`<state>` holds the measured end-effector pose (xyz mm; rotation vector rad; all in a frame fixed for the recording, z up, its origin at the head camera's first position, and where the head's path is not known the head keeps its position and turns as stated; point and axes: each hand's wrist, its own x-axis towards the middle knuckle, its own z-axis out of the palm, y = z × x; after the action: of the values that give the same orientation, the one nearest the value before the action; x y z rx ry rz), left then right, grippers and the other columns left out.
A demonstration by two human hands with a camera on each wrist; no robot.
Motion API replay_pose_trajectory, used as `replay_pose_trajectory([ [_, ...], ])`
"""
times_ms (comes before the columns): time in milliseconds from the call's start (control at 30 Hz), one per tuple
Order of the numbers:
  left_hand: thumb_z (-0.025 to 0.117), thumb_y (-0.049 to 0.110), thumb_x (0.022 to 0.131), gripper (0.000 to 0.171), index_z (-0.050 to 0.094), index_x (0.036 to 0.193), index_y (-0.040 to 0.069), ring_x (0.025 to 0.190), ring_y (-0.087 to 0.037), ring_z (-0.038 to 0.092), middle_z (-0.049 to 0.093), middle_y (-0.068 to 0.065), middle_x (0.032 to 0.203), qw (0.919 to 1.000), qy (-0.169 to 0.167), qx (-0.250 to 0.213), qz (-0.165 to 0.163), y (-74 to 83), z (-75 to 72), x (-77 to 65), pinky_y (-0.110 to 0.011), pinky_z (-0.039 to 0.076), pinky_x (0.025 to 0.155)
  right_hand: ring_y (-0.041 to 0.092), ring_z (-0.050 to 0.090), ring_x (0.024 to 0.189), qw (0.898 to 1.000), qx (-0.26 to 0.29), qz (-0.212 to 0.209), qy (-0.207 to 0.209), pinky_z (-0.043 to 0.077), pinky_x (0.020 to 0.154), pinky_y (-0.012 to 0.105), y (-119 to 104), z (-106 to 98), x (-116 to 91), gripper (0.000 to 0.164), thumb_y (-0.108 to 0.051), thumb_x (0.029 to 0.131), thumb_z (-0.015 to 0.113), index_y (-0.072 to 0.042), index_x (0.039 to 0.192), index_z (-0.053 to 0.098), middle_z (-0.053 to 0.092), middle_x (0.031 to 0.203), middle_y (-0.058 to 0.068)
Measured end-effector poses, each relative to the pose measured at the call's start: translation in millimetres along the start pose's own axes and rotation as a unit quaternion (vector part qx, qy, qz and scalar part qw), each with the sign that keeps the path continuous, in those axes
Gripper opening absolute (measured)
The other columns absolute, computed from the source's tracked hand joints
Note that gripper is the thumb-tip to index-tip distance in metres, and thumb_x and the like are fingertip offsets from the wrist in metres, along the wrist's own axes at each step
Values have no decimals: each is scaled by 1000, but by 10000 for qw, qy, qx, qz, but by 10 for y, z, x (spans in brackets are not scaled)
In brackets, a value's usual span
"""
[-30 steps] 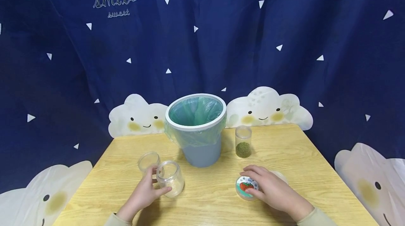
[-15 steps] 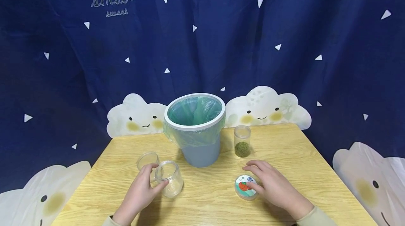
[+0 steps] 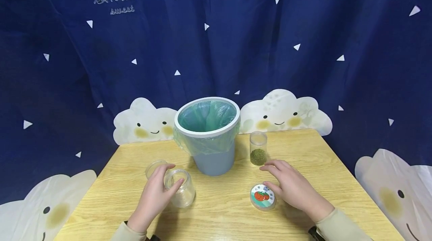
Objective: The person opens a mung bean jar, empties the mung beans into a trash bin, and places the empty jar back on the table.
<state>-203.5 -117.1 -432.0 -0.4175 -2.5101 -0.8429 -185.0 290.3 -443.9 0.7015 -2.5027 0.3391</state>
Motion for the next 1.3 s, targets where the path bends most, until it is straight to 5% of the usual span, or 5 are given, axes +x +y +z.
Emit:
replay_pose_trajectory([
  [467, 83, 26, 87, 61, 55, 135, 0, 121, -34, 62, 64, -16, 128, 9982, -303, -319, 409, 278, 235, 105, -50, 53, 102, 34, 63, 113, 9990, 193, 285, 289, 53, 94, 55, 101, -166, 365, 38, -17, 88, 82, -10, 123, 70, 65, 123, 8],
  [933, 81, 30, 88, 59, 55, 135, 5, 125, -29, 60, 62, -11, 130, 9946, -586, -329, 793, 482, 480, 121, -46, 51, 105, 42, 59, 120, 9953, 386, 823, 342, 48, 101, 60, 248, -2, 708, 41, -18, 92, 77, -4, 129, 65, 63, 129, 18],
  [1300, 76, 33, 93, 61, 52, 142, 7, 129, -27, 58, 61, -10, 136, 9901, -1123, -324, 777, 538, 601, 50, -46, 50, 108, 45, 56, 124, 9923, 380, 1180, 18, 46, 105, 63, 365, 132, 917, 52, -25, 95, 74, -2, 139, 58, 58, 135, 22],
])
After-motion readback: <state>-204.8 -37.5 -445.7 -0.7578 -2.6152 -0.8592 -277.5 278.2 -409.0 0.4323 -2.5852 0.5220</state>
